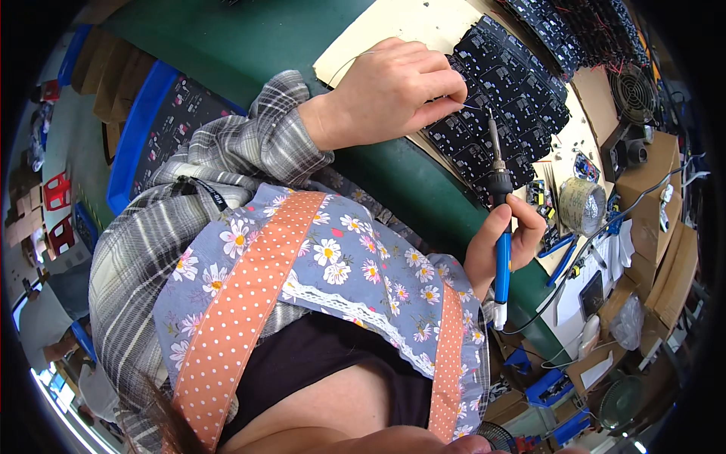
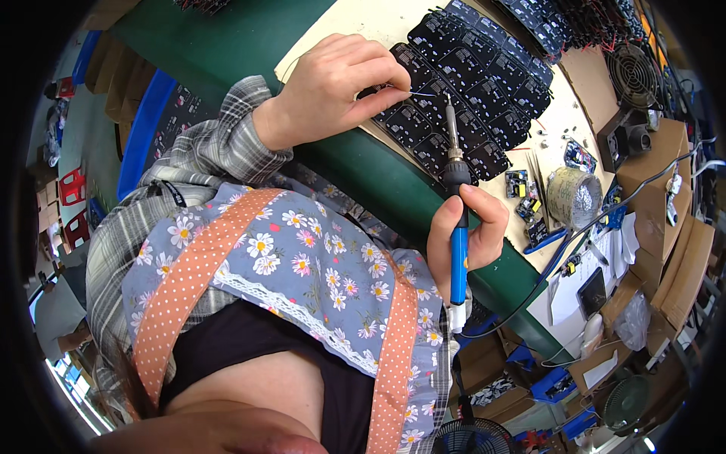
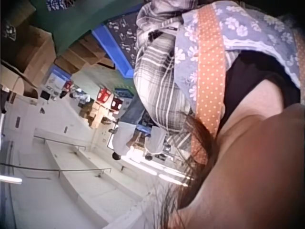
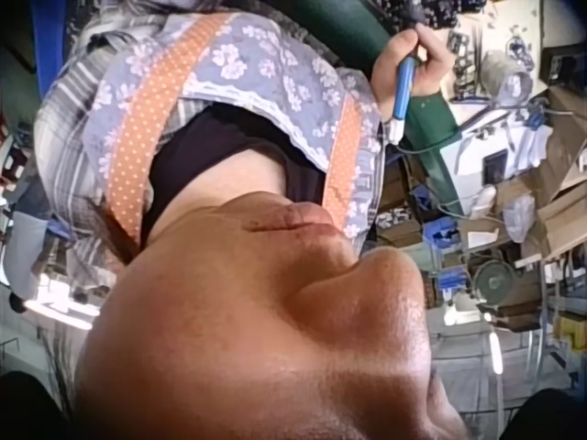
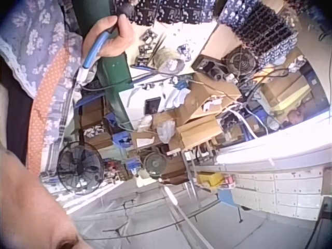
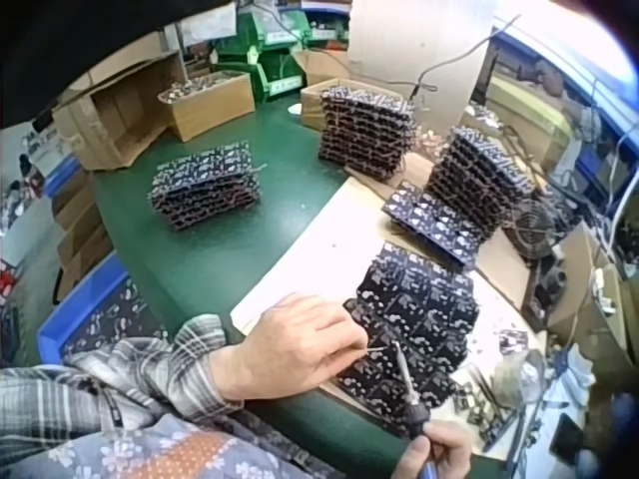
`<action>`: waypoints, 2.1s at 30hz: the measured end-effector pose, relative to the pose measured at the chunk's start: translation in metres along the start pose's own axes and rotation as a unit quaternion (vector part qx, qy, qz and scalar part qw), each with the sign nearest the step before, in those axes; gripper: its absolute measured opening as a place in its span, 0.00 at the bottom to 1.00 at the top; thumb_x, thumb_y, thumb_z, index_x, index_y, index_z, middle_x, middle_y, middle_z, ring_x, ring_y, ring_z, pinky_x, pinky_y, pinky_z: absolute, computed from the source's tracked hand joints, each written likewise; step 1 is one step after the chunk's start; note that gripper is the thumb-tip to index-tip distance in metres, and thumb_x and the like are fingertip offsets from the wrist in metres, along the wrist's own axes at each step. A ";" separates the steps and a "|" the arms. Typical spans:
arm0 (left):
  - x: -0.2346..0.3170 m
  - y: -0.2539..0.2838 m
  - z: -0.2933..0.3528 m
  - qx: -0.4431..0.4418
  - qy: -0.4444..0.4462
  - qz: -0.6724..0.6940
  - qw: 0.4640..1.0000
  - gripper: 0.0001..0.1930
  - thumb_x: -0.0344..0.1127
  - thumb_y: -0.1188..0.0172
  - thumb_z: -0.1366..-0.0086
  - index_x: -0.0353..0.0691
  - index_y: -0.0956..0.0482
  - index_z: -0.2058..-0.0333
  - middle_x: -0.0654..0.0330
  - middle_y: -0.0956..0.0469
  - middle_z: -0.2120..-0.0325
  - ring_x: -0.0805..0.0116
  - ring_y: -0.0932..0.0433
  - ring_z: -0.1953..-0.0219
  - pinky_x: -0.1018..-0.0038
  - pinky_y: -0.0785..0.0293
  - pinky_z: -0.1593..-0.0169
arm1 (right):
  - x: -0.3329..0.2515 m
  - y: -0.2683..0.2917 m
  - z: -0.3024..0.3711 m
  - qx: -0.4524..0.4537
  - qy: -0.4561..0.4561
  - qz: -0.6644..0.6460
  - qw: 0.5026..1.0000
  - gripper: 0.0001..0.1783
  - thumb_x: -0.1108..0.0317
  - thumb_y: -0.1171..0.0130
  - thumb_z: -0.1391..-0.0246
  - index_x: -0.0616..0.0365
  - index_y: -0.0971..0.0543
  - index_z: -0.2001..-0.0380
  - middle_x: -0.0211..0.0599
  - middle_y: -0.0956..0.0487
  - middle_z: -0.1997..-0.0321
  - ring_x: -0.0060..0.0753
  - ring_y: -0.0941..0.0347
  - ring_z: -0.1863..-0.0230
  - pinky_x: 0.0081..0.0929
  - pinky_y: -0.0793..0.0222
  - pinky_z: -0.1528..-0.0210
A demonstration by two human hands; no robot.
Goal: Soldering electronic components onto printed circuit boards.
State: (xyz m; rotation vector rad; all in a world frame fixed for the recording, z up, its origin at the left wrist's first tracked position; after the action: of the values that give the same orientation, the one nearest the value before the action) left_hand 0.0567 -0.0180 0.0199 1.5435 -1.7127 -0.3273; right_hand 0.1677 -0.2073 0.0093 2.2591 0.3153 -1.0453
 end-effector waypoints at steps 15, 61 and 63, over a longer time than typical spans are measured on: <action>0.000 -0.002 -0.003 0.005 -0.010 -0.010 1.000 0.05 0.32 0.37 0.51 0.45 0.25 0.75 0.66 0.27 0.78 0.68 0.28 0.74 0.74 0.34 0.69 | -0.001 0.007 0.004 -0.006 0.002 0.023 1.000 0.08 0.71 0.44 0.53 0.62 0.28 0.68 0.38 0.27 0.70 0.28 0.32 0.68 0.23 0.37 0.61; 0.024 -0.017 -0.019 -0.057 -0.031 -0.011 0.998 0.05 0.32 0.39 0.50 0.45 0.27 0.74 0.67 0.29 0.75 0.68 0.28 0.70 0.73 0.35 0.63 | 0.008 0.023 0.021 0.076 -0.099 -0.100 0.987 0.12 0.66 0.44 0.49 0.62 0.30 0.66 0.41 0.28 0.69 0.29 0.31 0.70 0.23 0.34 0.63; 0.022 -0.013 -0.015 -0.057 -0.029 -0.031 0.997 0.05 0.34 0.38 0.50 0.46 0.26 0.74 0.68 0.28 0.77 0.69 0.28 0.70 0.73 0.35 0.64 | 0.008 0.022 0.020 0.068 -0.088 -0.089 0.990 0.12 0.65 0.44 0.49 0.62 0.30 0.66 0.41 0.28 0.70 0.29 0.30 0.71 0.23 0.33 0.65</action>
State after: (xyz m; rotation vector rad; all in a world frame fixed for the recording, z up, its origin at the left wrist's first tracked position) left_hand 0.0778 -0.0365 0.0296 1.5190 -1.6646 -0.4974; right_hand 0.1708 -0.2376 0.0032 2.2681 0.3863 -1.3882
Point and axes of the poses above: each hand's wrist, its own z-axis away from the middle knuckle, its own y-axis out of the back of the hand, x = y × z, the point moved 3 cm from there along -z, towards the middle knuckle
